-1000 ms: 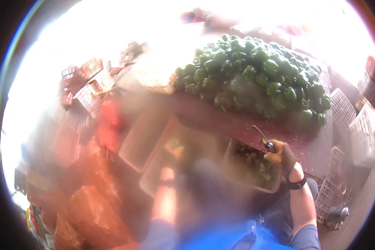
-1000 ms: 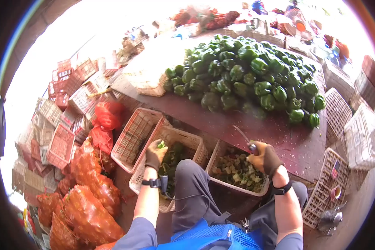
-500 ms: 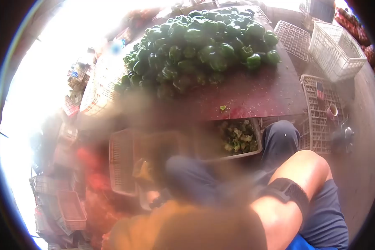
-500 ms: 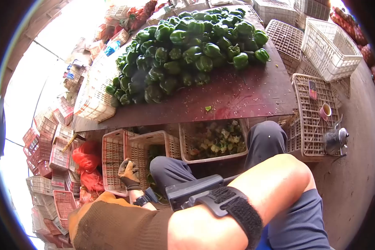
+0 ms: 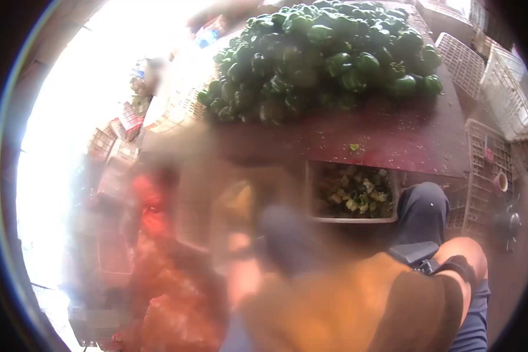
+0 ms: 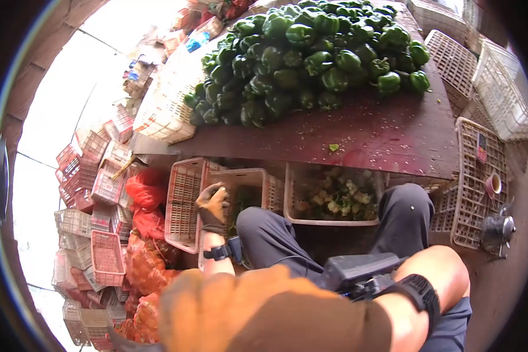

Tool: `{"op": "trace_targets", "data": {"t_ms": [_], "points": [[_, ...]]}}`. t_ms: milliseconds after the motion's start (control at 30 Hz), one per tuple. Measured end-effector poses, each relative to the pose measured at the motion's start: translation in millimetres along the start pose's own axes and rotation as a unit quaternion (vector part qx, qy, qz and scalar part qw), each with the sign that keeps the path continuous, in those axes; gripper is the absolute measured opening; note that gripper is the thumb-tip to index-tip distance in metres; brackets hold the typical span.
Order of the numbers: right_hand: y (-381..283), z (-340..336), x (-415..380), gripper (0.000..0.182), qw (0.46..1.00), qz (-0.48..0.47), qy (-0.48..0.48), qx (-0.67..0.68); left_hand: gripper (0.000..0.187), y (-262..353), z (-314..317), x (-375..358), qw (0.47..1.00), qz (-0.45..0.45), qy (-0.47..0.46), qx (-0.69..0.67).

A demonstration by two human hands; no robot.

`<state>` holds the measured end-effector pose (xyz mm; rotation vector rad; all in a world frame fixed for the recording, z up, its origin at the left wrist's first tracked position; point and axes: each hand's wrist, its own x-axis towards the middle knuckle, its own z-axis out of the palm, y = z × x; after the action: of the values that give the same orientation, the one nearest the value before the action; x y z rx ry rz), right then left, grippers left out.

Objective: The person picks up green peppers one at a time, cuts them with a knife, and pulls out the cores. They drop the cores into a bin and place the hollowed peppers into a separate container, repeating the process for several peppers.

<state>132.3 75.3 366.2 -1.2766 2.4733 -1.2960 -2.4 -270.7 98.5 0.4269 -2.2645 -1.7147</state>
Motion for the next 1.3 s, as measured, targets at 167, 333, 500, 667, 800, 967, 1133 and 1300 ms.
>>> {"op": "trace_targets", "data": {"t_ms": [167, 333, 500, 667, 800, 967, 1133, 1300], "points": [[119, -11, 20, 0.024, 0.988, -0.034, 0.152, 0.013, 0.035, 24, 59, 44, 0.998, 0.001, -0.068, 0.003], [298, 20, 12, 0.039, 0.859, 0.298, 0.266, 0.322, 0.056, 55, 151, 124, 0.944, 0.25, -0.105, 0.185], [342, 22, -2, 0.038, 0.812, 0.366, 0.292, 0.347, 0.067, 57, 218, 200, 0.834, 0.379, -0.043, 0.399], [336, -6, -1, 0.034, 0.815, 0.395, 0.272, 0.325, 0.068, 44, 242, 262, 0.818, 0.371, -0.102, 0.428], [348, -4, 0, 0.034, 0.815, 0.394, 0.277, 0.322, 0.061, 64, 241, 248, 0.855, 0.36, -0.12, 0.352], [364, 12, 2, 0.039, 0.841, 0.306, 0.348, 0.28, 0.051, 55, 235, 208, 0.955, 0.252, -0.156, 0.004], [363, 9, 2, 0.05, 0.883, 0.294, 0.312, 0.19, 0.045, 17, 265, 109, 0.965, 0.076, -0.249, -0.016], [393, 31, -12, 0.064, 0.913, 0.313, 0.242, 0.1, 0.038, 21, 285, 46, 0.929, 0.035, -0.366, 0.028]]}}
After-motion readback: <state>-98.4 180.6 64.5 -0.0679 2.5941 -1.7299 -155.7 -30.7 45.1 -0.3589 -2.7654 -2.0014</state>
